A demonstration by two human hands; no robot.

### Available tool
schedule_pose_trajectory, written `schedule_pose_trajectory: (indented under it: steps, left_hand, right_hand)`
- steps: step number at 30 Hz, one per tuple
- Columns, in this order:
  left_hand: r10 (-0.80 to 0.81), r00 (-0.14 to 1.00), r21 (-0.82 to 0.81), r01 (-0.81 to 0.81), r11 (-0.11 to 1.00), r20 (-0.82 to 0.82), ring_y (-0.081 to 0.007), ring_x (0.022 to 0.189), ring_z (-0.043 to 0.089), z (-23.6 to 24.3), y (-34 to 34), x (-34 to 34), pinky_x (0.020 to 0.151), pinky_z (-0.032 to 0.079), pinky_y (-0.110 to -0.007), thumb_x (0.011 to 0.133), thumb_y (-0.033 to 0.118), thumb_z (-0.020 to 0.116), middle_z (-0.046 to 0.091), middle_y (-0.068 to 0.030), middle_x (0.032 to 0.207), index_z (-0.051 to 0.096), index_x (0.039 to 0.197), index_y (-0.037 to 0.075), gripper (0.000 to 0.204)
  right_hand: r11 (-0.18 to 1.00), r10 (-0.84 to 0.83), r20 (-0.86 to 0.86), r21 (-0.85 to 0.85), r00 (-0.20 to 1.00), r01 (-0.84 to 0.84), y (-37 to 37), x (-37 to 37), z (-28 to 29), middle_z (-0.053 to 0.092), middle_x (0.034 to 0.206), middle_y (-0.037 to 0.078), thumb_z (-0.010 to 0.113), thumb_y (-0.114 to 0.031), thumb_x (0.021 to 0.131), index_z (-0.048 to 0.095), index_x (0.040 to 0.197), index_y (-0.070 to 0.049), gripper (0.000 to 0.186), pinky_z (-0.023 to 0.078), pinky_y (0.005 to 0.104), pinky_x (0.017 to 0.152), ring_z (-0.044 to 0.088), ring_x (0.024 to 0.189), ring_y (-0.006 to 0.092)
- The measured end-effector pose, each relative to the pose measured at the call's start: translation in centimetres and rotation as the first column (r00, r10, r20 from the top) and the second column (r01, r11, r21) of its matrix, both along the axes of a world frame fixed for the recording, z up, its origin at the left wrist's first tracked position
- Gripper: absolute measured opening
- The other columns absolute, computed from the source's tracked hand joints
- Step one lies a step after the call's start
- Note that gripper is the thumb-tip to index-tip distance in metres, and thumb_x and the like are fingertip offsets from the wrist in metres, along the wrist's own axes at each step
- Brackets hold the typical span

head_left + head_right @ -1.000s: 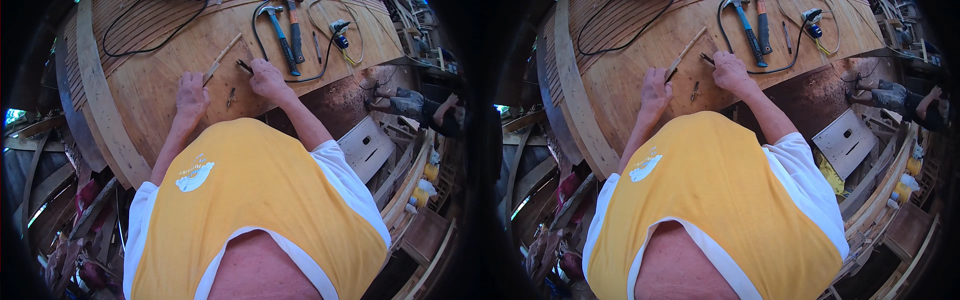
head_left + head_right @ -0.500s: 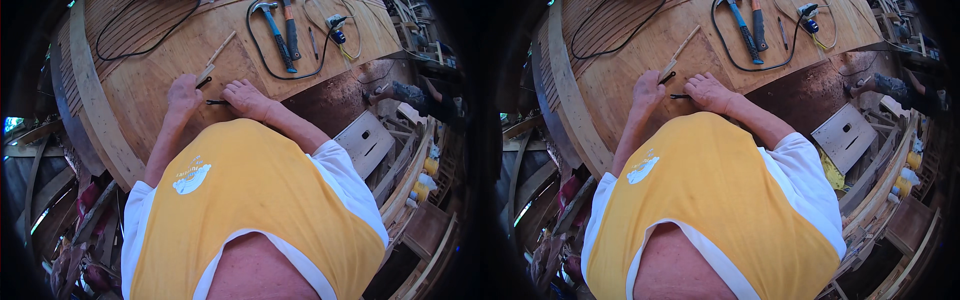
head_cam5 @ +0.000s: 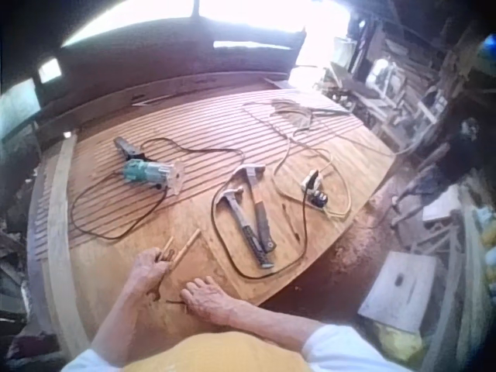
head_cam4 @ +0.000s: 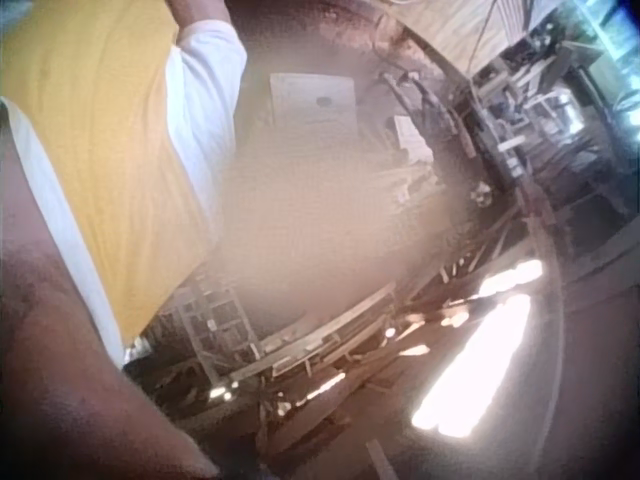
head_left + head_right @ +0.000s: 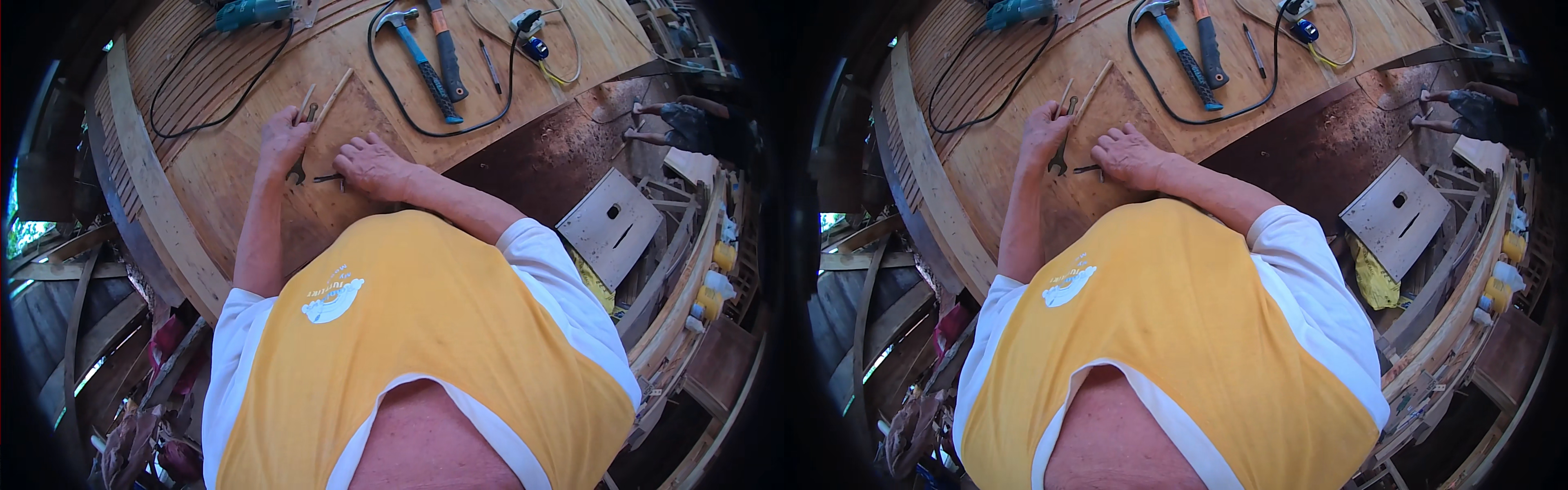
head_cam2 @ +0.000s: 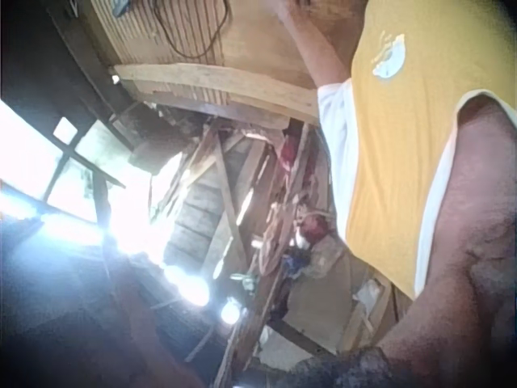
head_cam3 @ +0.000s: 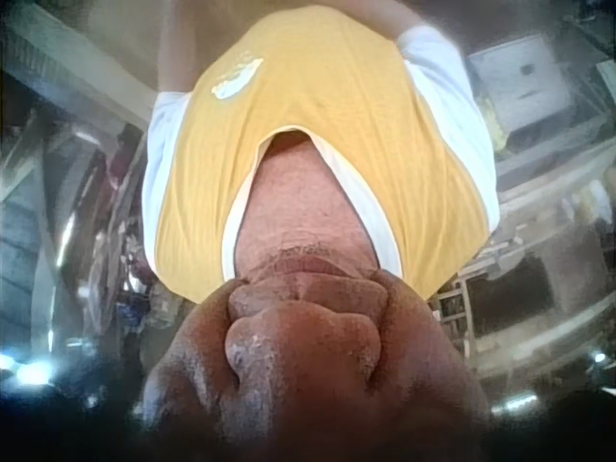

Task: The person aligns wooden pieces on a workbench, hammers a wooden board using a hammer, and marks a wooden strip using a pen.

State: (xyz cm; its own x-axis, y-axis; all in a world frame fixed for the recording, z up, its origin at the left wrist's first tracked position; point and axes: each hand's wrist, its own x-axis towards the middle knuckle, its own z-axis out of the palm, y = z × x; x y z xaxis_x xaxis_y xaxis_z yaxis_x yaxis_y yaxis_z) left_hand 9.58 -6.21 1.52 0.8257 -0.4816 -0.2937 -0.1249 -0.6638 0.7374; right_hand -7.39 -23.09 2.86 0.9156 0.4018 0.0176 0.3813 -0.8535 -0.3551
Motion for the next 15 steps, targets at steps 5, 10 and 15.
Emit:
schedule_pose_trajectory:
  steps: [5,10,15]
  left_hand:
    - [0.175,0.984,-0.153,-0.172,0.973,0.006,-0.0160,0.072,0.064,-0.8,-0.2,1.2,0.067,0.051,-0.034,0.088,0.020,0.075,0.070,-0.0083,0.079,0.073,0.098,0.001,0.022]
    - [0.359,0.932,-0.151,-0.363,0.920,-0.054,-0.0120,0.075,0.065,-0.5,1.2,1.2,0.070,0.052,-0.029,0.084,0.015,0.078,0.071,-0.0045,0.083,0.074,0.106,-0.001,0.027]
    - [0.413,0.910,-0.153,-0.411,0.899,-0.017,-0.0097,0.069,0.065,-1.6,3.1,-0.1,0.065,0.052,-0.027,0.085,0.014,0.078,0.069,-0.0005,0.080,0.074,0.113,0.000,0.032]
  right_hand:
    - [0.991,0.091,-0.054,-0.089,0.994,-0.095,-0.3,1.4,1.2,0.061,0.105,0.010,0.064,-0.014,0.086,0.062,0.105,-0.009,0.020,0.042,0.0436,0.093,0.057,0.108,0.0279]
    - [0.999,0.009,0.049,-0.043,0.999,-0.007,-2.1,0.3,-0.9,0.059,0.100,0.011,0.066,-0.015,0.083,0.060,0.099,-0.007,0.019,0.043,0.0429,0.088,0.058,0.102,0.0300]
    - [0.990,-0.055,0.036,0.133,0.998,0.050,-5.5,-2.2,-0.3,0.060,0.096,0.012,0.065,-0.012,0.083,0.059,0.097,-0.006,0.016,0.047,0.0435,0.083,0.059,0.097,0.0325]
